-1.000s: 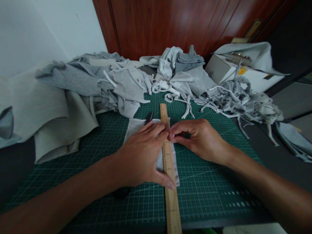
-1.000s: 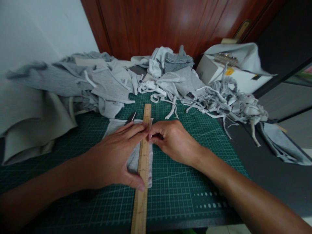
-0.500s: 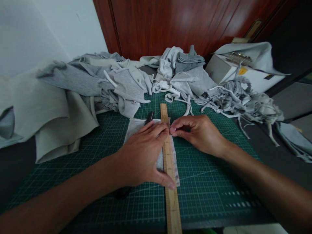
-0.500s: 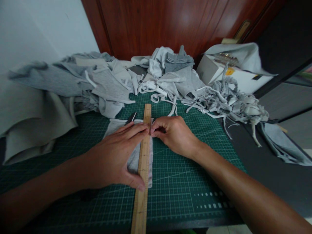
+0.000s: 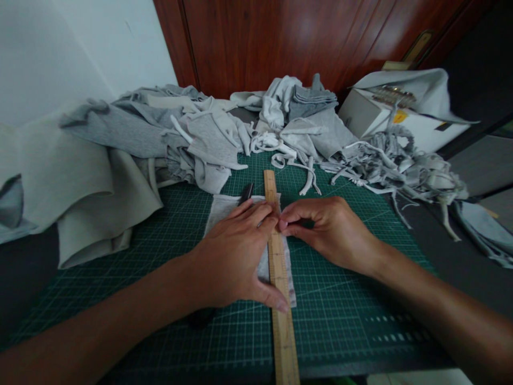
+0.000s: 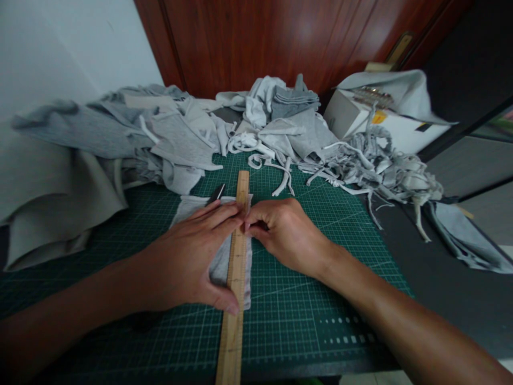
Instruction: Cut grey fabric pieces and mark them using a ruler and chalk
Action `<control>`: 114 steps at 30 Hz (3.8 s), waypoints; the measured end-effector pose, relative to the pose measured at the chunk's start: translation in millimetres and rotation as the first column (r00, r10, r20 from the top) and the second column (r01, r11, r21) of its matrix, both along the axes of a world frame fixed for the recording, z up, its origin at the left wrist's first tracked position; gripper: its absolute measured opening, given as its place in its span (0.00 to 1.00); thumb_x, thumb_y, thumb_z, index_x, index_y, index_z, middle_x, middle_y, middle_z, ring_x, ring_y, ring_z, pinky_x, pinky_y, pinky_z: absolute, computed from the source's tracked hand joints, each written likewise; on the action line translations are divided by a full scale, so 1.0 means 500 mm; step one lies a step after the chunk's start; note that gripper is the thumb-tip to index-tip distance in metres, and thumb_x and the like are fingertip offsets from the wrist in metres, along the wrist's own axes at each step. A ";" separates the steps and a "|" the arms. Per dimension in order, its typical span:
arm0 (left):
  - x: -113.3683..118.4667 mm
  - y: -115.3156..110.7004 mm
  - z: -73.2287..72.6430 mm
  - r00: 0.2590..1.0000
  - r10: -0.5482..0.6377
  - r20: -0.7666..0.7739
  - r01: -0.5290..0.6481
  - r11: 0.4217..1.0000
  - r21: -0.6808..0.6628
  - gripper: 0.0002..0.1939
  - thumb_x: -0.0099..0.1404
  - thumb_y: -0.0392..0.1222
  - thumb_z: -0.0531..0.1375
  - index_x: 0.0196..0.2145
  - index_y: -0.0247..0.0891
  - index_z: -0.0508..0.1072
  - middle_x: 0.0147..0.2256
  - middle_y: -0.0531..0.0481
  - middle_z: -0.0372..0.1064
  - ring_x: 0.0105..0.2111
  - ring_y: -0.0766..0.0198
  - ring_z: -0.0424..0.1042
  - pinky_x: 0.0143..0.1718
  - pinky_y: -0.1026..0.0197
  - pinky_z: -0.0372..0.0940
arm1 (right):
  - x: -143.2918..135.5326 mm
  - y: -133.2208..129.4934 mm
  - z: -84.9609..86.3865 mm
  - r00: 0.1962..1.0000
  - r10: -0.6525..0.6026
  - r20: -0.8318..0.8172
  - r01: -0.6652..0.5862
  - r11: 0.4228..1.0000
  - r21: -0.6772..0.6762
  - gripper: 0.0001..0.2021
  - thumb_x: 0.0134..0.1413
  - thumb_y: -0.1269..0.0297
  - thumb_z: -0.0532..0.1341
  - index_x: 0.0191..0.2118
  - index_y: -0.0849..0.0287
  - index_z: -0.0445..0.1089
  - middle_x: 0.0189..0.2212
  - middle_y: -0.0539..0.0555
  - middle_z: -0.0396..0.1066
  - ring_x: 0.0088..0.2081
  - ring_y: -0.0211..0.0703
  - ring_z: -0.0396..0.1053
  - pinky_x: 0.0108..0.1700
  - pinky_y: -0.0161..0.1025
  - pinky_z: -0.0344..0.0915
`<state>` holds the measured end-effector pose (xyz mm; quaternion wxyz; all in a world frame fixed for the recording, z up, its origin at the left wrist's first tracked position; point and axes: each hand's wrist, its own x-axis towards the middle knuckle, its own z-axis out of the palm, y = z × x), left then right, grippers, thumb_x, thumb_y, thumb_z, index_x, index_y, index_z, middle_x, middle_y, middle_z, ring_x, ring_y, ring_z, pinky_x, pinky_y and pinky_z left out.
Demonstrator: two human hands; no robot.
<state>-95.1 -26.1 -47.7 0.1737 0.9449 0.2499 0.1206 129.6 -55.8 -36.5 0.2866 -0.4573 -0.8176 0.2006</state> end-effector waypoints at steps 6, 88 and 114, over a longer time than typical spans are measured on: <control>0.002 0.001 -0.001 1.000 -0.005 -0.023 0.005 1.000 0.016 0.54 0.50 0.76 0.68 0.62 0.31 0.69 0.63 0.33 0.66 0.69 0.40 0.60 0.76 0.44 0.43 | 0.008 -0.008 0.000 1.000 -0.007 0.005 0.007 1.000 -0.009 0.08 0.62 0.78 0.68 0.37 0.58 0.80 0.37 0.50 0.84 0.38 0.42 0.82 0.43 0.37 0.72; 0.002 -0.001 -0.001 1.000 0.007 -0.020 -0.006 1.000 0.028 0.55 0.50 0.78 0.67 0.62 0.32 0.67 0.66 0.31 0.64 0.71 0.37 0.58 0.74 0.39 0.47 | -0.015 -0.102 0.012 0.999 0.053 0.010 -0.051 0.990 -0.133 0.09 0.66 0.77 0.63 0.39 0.59 0.80 0.36 0.54 0.82 0.35 0.43 0.79 0.37 0.38 0.72; 0.002 -0.001 0.001 0.999 0.012 -0.033 -0.011 0.999 0.032 0.61 0.49 0.78 0.68 0.66 0.30 0.62 0.70 0.28 0.58 0.73 0.37 0.55 0.76 0.40 0.43 | -0.019 -0.176 0.000 0.990 0.114 -0.086 -0.133 0.959 -0.251 0.11 0.69 0.77 0.60 0.41 0.57 0.79 0.36 0.53 0.80 0.34 0.41 0.77 0.34 0.39 0.67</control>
